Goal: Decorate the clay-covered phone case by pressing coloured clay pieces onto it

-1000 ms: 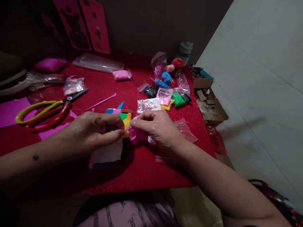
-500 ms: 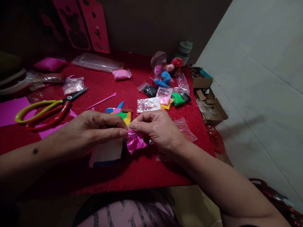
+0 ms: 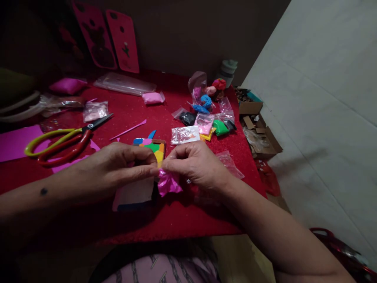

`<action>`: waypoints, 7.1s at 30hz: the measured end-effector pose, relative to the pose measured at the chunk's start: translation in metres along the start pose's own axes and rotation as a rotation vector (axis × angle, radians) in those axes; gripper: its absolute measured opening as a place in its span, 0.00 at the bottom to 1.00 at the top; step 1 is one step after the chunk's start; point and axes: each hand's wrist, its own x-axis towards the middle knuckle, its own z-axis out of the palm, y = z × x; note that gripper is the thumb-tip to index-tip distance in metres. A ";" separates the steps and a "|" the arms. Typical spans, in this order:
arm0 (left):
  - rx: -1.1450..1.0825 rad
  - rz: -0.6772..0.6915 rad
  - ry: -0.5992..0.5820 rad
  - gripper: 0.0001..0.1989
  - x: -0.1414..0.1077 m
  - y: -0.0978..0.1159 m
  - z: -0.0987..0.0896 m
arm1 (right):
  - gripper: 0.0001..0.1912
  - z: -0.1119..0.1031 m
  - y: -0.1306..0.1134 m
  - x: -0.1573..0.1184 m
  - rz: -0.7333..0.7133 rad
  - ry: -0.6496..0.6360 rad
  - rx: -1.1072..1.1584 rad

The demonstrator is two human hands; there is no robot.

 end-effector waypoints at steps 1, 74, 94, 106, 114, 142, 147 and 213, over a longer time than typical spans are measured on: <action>0.003 0.010 -0.008 0.15 -0.001 0.001 0.001 | 0.12 0.000 0.000 0.000 0.007 -0.007 0.007; -0.890 0.267 0.142 0.40 0.005 -0.004 -0.001 | 0.16 0.018 -0.007 0.013 -0.193 0.072 0.505; 0.246 0.287 0.398 0.42 0.000 -0.015 0.022 | 0.08 0.020 -0.003 0.014 -0.177 0.120 0.606; -1.077 0.144 0.091 0.33 -0.001 0.003 -0.011 | 0.10 0.013 0.001 0.019 -0.145 0.103 0.570; -1.022 0.133 0.157 0.36 0.004 0.000 -0.010 | 0.13 0.021 0.006 0.010 -0.261 0.020 0.425; -0.911 0.083 0.230 0.30 0.010 -0.009 -0.009 | 0.06 0.014 -0.006 0.011 -0.157 -0.002 0.593; -0.846 0.029 0.262 0.26 0.010 -0.009 -0.008 | 0.05 0.014 0.001 0.015 -0.166 -0.021 0.629; -0.155 0.148 0.252 0.13 0.003 -0.006 -0.007 | 0.14 0.008 0.013 0.012 -0.808 0.295 -0.375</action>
